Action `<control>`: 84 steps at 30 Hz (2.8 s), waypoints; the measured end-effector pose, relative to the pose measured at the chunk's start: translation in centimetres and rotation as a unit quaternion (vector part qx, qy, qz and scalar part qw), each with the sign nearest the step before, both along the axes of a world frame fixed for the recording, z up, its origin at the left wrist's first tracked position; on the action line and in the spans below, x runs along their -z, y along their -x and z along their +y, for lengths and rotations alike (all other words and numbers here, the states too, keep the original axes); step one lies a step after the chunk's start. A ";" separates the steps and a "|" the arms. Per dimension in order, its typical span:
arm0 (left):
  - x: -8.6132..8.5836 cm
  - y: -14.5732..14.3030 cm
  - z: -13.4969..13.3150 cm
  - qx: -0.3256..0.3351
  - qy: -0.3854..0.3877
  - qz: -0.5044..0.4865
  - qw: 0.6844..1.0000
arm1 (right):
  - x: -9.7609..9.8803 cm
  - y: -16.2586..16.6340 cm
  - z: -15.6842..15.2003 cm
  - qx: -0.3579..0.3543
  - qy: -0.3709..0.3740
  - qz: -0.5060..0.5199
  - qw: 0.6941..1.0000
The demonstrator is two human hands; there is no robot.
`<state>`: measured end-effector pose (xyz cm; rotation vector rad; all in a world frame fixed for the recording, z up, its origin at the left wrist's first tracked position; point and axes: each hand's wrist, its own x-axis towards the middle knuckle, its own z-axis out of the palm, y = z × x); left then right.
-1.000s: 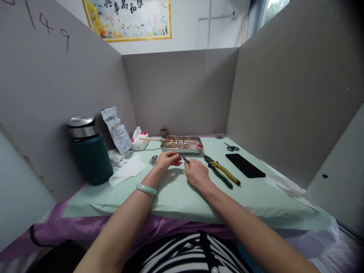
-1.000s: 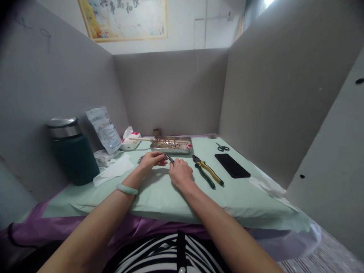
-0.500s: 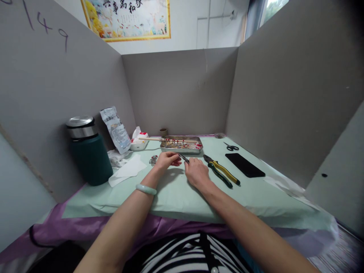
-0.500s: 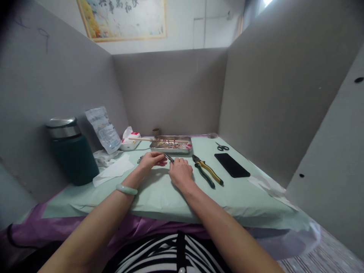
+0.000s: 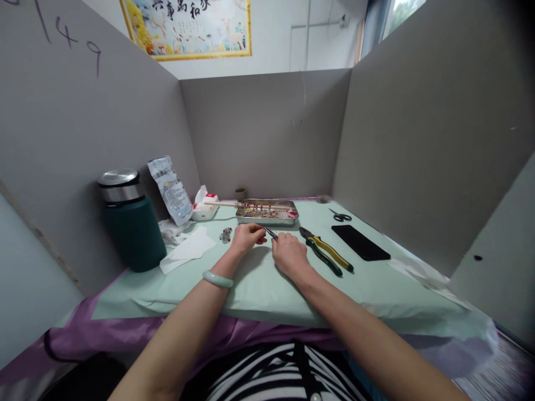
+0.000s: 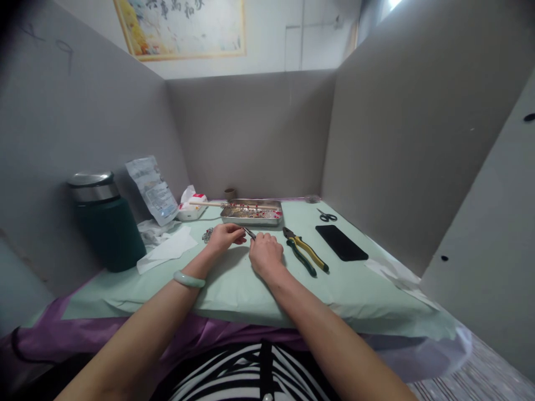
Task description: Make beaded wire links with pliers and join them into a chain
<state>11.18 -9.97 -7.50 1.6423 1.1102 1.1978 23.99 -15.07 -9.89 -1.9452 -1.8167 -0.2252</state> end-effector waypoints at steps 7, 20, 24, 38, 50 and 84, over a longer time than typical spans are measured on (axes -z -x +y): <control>0.0 0.0 -0.2 -0.020 -0.045 0.022 0.999 | -0.3 0.3 -0.1 0.004 0.031 0.010 0.999; 0.3 0.1 0.5 0.007 -0.052 -0.048 0.997 | -0.7 -0.1 0.6 -0.018 0.071 0.071 0.995; 0.3 0.1 0.7 0.033 -0.033 -0.088 0.995 | -0.5 -0.3 0.9 -0.031 0.074 0.094 0.992; 0.5 0.4 0.9 0.043 -0.040 -0.118 0.991 | -0.6 -0.7 0.3 -0.047 0.029 0.070 0.996; 0.9 0.3 1.1 -0.006 -0.096 -0.042 0.994 | -0.4 -0.6 0.3 -0.035 0.030 0.057 0.997; 0.9 -0.1 0.7 -0.061 -0.282 0.132 0.948 | -1.0 -1.2 1.4 -0.097 0.091 0.243 0.961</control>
